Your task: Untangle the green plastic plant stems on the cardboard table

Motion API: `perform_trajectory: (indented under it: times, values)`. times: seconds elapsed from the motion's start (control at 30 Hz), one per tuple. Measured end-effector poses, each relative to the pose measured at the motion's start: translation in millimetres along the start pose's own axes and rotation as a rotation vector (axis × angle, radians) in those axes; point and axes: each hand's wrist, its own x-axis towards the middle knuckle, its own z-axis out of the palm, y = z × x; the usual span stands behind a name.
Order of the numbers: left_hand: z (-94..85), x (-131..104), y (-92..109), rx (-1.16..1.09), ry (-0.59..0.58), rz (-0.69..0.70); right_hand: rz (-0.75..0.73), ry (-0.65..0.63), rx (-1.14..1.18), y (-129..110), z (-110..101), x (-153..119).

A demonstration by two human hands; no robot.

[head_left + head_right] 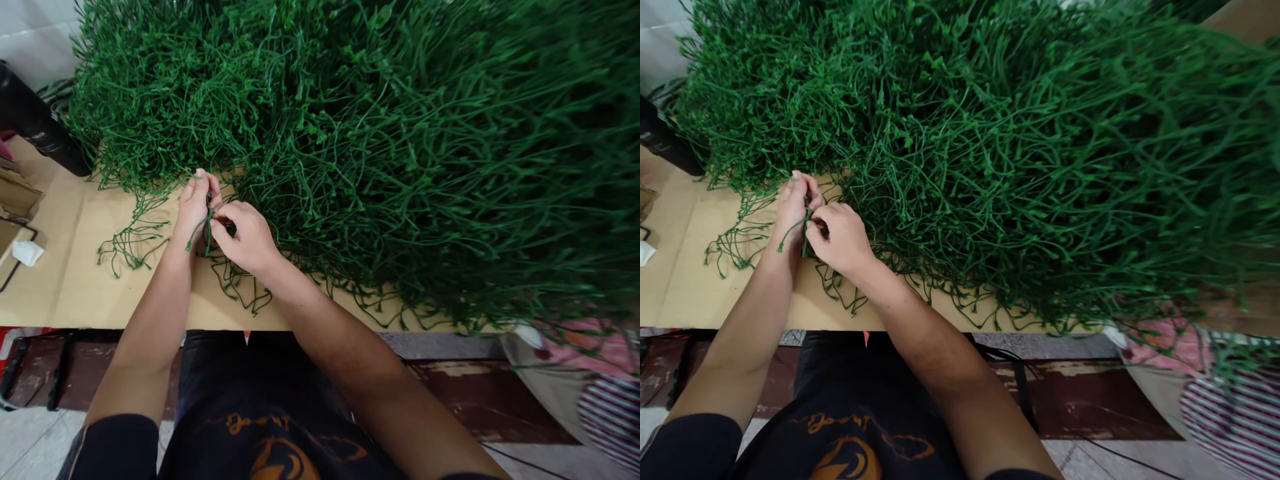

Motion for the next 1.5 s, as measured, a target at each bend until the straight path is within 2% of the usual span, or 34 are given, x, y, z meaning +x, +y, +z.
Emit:
perform_trajectory:
  times: [0.1, 0.27, 0.33, 0.6, 0.67, 0.83, 0.9, 1.1, 1.27, 1.4, 1.5]
  values:
    - [-0.6, 3.9, -1.8, 0.061, 0.017, 0.039, 0.007, 0.053, 0.073, 1.4, 0.0, 0.2]
    - [-2.1, 3.3, -3.1, 0.097, -0.021, 0.069, -0.006, -0.064, 0.023, 4.6, 0.4, 2.8]
    - [-3.1, 1.5, -2.7, 0.102, -0.041, 0.085, -0.027, -0.065, 0.031, 5.5, 0.0, 3.3]
    - [-3.7, -0.9, -0.2, 0.144, -0.039, 0.088, 0.016, 0.131, 0.166, 8.9, -3.3, 3.3]
    - [-2.3, -0.5, 1.1, 0.158, -0.033, 0.084, 0.035, 0.106, 0.160, 8.4, -3.0, 3.5]
    - [-0.2, -0.4, 3.0, 0.199, -0.007, 0.076, 0.024, -0.067, 0.095, 4.8, -1.8, 3.0]
    - [-0.7, -1.1, 2.2, 0.217, -0.008, 0.096, 0.006, -0.081, 0.087, 4.2, -2.1, 3.0]
    - [-1.2, -3.8, 0.7, 0.311, -0.050, 0.178, -0.021, 0.047, 0.169, 11.0, -2.8, 4.3]
    - [-6.3, -1.1, -1.0, 0.339, -0.023, 0.221, -0.082, 0.144, 0.221, 17.9, -1.3, 3.9]
    - [-12.1, 2.8, -4.6, 0.277, 0.018, 0.178, -0.168, 0.180, 0.360, 17.3, -1.4, 4.2]
    - [-13.6, 2.0, -4.7, 0.149, -0.019, 0.068, -0.165, 0.152, 0.454, 16.4, -2.1, 4.8]
